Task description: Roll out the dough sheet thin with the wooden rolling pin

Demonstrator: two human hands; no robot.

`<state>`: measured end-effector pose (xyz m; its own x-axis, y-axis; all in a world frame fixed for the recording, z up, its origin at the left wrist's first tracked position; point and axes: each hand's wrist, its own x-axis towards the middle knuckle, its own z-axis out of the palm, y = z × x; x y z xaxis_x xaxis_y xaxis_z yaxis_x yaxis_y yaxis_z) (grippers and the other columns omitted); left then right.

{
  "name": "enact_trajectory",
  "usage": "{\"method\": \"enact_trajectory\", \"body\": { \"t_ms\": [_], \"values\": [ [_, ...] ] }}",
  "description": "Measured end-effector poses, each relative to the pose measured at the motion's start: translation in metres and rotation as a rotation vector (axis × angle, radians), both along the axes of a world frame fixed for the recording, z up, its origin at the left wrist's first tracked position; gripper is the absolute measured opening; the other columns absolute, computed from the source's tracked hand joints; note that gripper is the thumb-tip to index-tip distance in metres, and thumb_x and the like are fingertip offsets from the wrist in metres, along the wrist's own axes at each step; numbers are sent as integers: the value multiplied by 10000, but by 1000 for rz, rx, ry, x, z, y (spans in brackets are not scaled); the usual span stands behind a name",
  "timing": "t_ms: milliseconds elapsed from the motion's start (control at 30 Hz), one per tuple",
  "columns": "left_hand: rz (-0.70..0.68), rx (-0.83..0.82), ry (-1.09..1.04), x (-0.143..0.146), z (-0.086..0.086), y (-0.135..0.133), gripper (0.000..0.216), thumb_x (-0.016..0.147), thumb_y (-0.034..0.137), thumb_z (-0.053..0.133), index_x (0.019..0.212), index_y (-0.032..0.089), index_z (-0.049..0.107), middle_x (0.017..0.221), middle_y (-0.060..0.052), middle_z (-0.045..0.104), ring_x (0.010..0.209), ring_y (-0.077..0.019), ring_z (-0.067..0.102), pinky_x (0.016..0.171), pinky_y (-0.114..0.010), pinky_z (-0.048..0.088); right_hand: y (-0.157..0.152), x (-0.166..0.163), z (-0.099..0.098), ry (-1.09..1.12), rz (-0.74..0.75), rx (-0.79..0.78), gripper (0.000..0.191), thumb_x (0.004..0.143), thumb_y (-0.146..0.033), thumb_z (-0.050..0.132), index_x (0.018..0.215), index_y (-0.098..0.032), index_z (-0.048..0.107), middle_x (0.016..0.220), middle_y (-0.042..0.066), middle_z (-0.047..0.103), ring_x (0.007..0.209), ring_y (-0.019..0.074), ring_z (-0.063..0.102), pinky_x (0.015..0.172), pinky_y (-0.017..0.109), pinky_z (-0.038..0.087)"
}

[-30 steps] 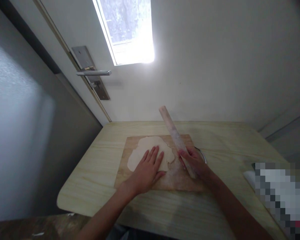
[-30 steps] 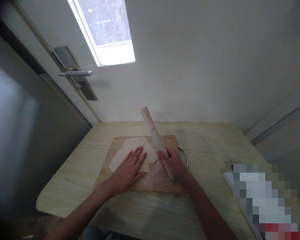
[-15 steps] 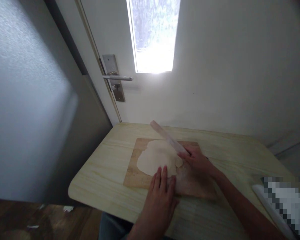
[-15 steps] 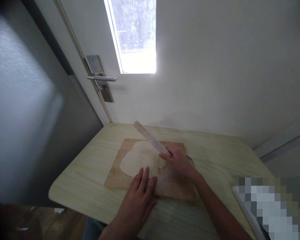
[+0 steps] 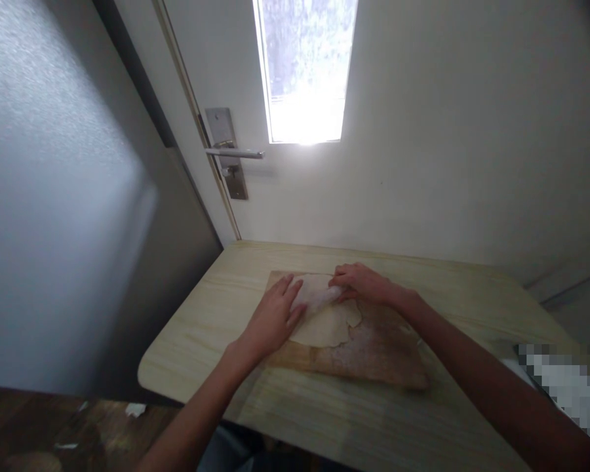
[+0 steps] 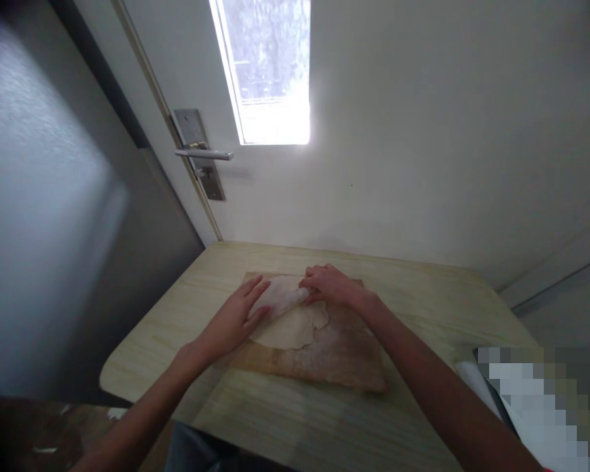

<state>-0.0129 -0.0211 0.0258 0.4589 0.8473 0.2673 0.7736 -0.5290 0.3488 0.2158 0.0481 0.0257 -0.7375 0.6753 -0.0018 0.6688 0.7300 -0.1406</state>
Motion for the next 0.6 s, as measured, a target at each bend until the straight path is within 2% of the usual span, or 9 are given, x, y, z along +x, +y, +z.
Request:
{"method": "enact_trajectory", "body": {
  "t_ms": [133, 267, 333, 400, 600],
  "values": [
    [-67, -97, 120, 13, -13, 18, 494, 867, 361, 343, 1295, 116, 310, 1372, -171, 282, 1268, -242, 247, 1005, -411, 259, 2, 2, 4, -15, 0, -16, 261, 770, -390, 539, 933, -207, 631, 945, 72, 580, 893, 204, 517, 761, 319, 356],
    [-38, -244, 200, 22, -24, 25, 561, 873, 438, 279, 1348, 152, 194, 1405, -151, 206, 1287, -286, 162, 1001, -482, 204, 15, -5, 5, 14, -51, -59, 402, 816, -438, 447, 1130, -203, 531, 1129, 71, 549, 1032, 177, 482, 869, 291, 333],
    [21, -300, 195, 23, -27, 28, 567, 880, 462, 212, 1356, 157, 164, 1413, -141, 185, 1289, -292, 144, 999, -494, 190, 25, -13, 4, 27, -125, -75, 441, 864, -441, 328, 1191, -185, 476, 1200, 76, 518, 1085, 161, 459, 896, 274, 322],
    [67, -327, 186, 22, -28, 32, 577, 880, 481, 156, 1356, 155, 167, 1418, -136, 167, 1291, -300, 123, 999, -501, 179, 34, -23, 3, 27, -219, -81, 482, 881, -458, 235, 1176, -175, 489, 1199, 85, 526, 1086, 166, 470, 886, 276, 338],
    [132, -336, 187, 22, -30, 31, 590, 870, 512, 96, 1351, 183, 186, 1428, -126, 130, 1296, -304, 79, 992, -519, 168, 59, -53, 2, -19, -559, -59, 634, 839, -572, 147, 1092, -152, 551, 1076, 157, 595, 972, 271, 553, 757, 383, 418]
  ]
}}
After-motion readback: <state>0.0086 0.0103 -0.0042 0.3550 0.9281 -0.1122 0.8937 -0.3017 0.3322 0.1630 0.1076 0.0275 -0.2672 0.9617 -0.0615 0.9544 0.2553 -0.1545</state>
